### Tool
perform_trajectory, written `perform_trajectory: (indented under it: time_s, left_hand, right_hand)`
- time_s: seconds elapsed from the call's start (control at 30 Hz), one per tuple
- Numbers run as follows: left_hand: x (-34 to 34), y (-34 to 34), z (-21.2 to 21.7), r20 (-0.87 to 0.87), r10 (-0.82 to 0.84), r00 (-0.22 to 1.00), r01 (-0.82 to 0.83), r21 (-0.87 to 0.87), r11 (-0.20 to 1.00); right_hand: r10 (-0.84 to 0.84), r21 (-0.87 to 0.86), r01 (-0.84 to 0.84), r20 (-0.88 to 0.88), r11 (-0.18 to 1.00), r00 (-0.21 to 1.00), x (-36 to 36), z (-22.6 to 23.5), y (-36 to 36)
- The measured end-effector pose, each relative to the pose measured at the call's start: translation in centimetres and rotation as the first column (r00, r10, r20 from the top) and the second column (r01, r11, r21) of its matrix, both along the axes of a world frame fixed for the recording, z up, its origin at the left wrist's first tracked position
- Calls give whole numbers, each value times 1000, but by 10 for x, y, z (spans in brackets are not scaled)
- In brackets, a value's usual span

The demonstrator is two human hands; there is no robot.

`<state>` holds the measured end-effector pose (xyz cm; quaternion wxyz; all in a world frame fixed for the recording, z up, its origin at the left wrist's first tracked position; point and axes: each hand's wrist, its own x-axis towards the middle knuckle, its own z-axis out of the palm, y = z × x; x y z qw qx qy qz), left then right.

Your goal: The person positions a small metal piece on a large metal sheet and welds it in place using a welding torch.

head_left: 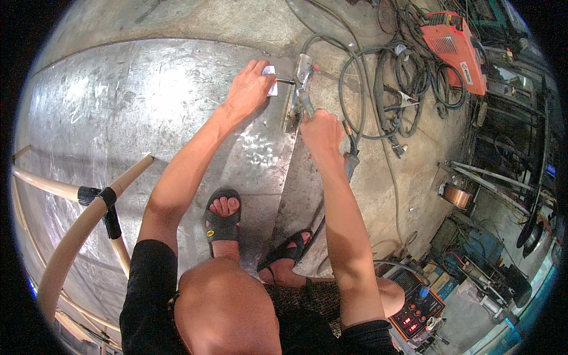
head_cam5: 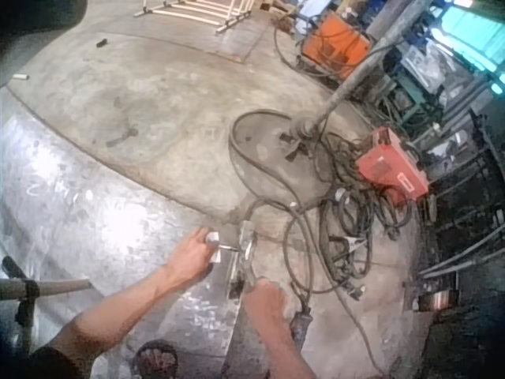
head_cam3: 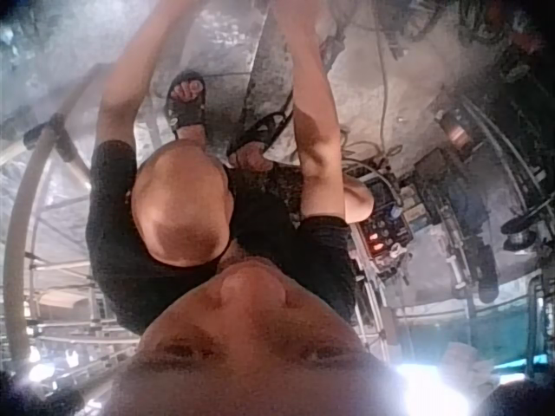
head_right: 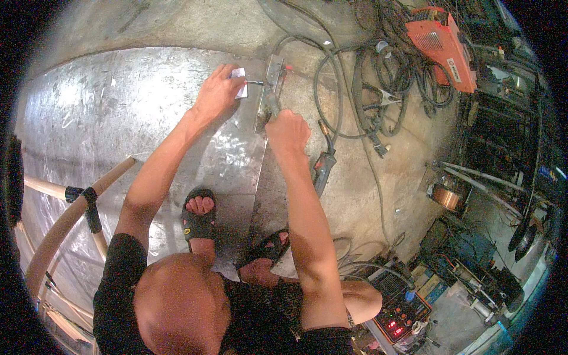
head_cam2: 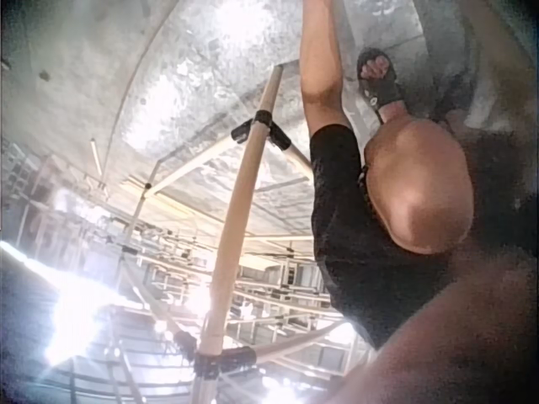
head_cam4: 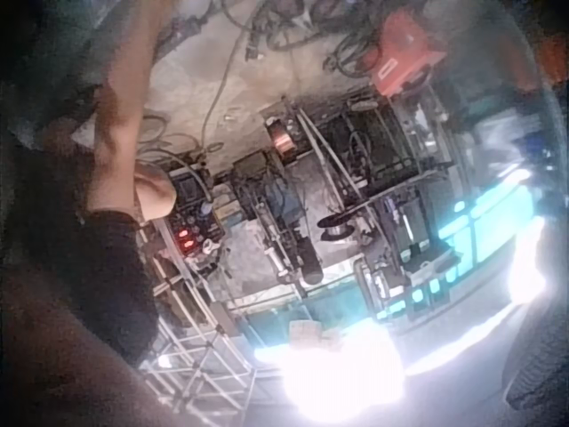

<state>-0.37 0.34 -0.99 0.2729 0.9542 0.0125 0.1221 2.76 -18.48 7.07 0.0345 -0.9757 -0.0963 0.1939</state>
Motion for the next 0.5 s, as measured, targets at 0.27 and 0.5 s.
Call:
perform_trajectory:
  time_s: [0.27, 0.5]
  left_hand:
    - [1, 1, 0, 7, -14, 1000, 14, -13, 1000]
    - [7, 5, 3, -39, -72, 997, 75, 77, 994]
  right_hand:
    - [-16, 12, 15, 19, 1000, 1000, -1, -2, 1]
    - [-45, 54, 47, -29, 997, 999, -4, 0, 3]
